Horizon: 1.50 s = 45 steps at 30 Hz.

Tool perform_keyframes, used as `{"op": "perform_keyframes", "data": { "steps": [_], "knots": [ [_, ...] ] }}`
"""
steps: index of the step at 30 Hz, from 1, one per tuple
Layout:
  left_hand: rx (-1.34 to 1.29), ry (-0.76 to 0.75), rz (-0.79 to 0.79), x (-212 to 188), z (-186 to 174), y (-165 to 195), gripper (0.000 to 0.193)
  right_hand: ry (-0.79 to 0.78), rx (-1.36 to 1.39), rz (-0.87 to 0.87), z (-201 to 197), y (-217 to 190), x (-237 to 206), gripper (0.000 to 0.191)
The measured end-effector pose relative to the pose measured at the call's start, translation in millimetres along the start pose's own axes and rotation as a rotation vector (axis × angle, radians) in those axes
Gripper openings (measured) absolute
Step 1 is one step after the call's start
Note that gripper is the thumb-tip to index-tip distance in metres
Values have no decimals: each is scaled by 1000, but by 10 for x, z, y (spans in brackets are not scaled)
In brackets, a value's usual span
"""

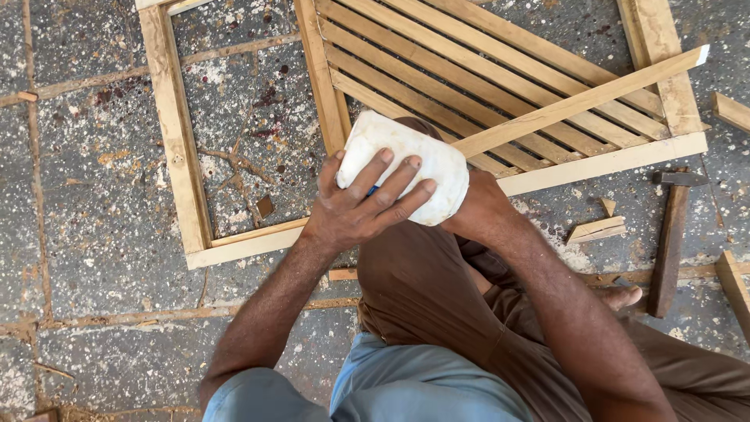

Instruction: The person marks wooden slats with a pencil, fits them into a larger wooden frame, and uses a hammer and chisel to shape and secure joints. They apply glue from a white bottle and handle individual wood pieces by hand to assemble the structure on a workshop floor.

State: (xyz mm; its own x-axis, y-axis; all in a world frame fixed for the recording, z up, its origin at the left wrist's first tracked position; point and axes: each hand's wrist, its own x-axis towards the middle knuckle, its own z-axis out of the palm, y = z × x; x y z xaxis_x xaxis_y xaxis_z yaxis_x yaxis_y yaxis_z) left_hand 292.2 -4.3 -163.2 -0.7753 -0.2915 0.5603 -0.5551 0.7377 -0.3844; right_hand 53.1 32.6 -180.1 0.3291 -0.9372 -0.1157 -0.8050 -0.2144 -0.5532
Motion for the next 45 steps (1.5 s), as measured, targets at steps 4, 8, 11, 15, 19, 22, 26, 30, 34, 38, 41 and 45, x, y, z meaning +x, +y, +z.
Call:
{"op": "perform_keyframes", "data": {
  "steps": [4,8,11,15,19,22,26,30,34,38,41,45],
  "knots": [
    [-22,-5,59,72,25,-3,48,0,218,1,29,56,-8,40],
    [-13,-33,87,61,32,16,45,-137,585,60,90,196,-20,37],
    [-58,-23,60,1,60,56,45,-410,679,326,116,299,-38,26],
    [-61,4,3,-137,180,51,49,-381,1065,377,114,348,-124,56],
    [-52,29,-232,-308,356,-90,71,-217,1826,74,78,335,-264,75],
    [-216,70,-523,-435,430,-149,101,-138,1992,22,84,314,-348,72],
    [-419,149,-846,-648,455,-113,114,-128,1903,8,139,283,-365,67],
    [-733,314,-1375,-989,594,-147,116,88,1377,167,183,231,-236,66],
    [-648,388,-1469,-1382,885,-278,114,430,400,-127,180,187,31,67],
    [-672,455,-1584,-1580,1034,-252,116,382,-374,-224,176,200,230,89],
    [-413,375,-1583,-1684,959,-57,117,282,-309,-214,152,265,271,86],
    [-571,381,-1493,-1566,608,324,74,305,-307,-311,56,336,224,82]
  ]
}}
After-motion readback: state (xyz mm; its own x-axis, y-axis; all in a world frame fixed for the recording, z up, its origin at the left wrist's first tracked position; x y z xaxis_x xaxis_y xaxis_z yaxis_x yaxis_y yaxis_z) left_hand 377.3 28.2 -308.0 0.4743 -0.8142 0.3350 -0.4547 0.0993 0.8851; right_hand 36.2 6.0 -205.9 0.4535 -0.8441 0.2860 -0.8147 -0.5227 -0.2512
